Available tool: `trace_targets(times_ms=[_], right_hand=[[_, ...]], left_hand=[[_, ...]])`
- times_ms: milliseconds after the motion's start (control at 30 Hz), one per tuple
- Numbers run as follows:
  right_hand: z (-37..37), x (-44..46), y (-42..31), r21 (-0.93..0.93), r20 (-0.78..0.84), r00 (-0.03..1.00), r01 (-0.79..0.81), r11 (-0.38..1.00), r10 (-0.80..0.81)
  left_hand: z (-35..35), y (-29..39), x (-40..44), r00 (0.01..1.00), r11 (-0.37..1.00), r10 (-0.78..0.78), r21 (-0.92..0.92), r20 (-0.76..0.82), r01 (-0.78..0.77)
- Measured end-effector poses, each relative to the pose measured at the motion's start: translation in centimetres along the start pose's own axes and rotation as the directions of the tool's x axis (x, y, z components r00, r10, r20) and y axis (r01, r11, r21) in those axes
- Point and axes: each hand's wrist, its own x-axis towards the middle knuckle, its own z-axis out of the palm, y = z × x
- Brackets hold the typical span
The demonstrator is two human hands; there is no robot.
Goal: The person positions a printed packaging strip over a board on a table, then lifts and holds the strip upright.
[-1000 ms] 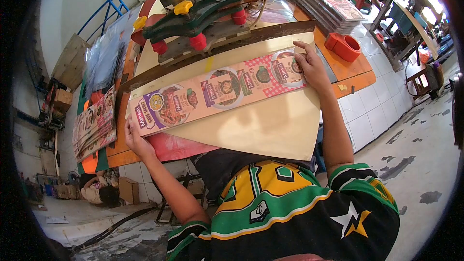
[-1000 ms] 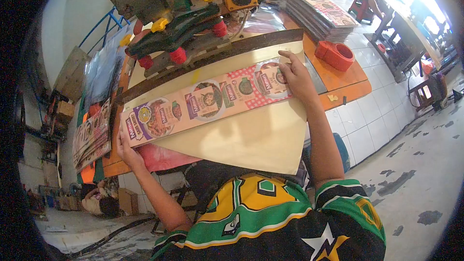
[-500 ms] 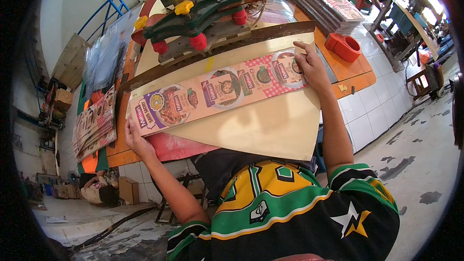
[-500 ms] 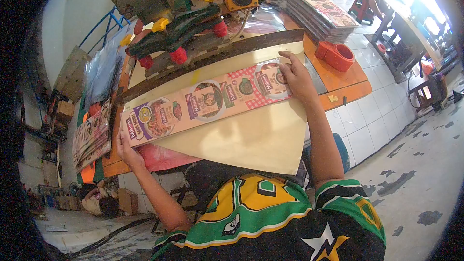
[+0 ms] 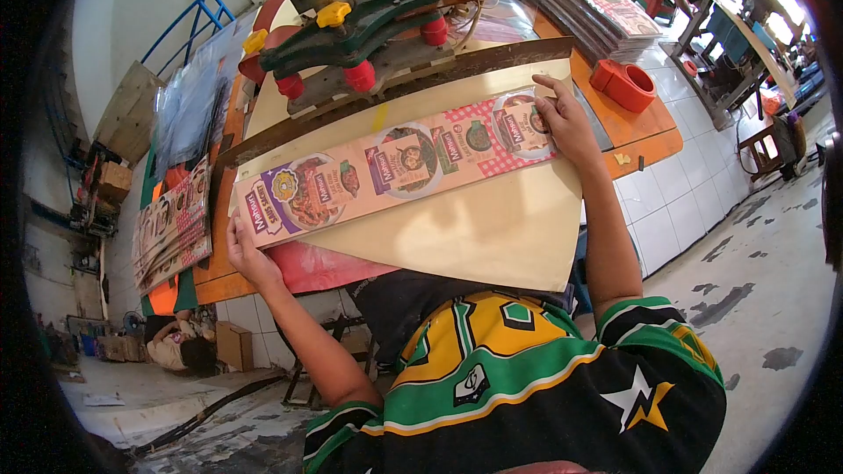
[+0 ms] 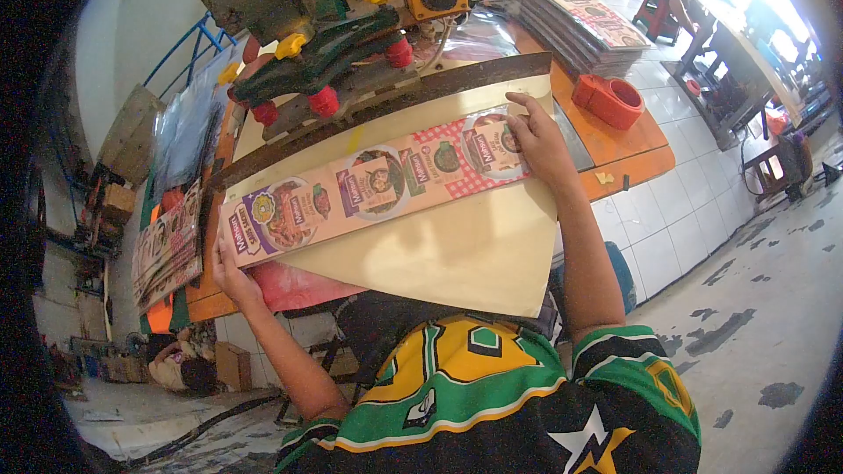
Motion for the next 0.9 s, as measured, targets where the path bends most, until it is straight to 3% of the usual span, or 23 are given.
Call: trace_targets(times_ms=[900], right_hand=[[0.2,-0.3,-0.9,0.035,0.036,0.999,-0.004,0.999,0.002]], left_hand=[[-0.3,-0.3,0.2,1.0,1.0,0.001,0.021,0.006,-0.001]])
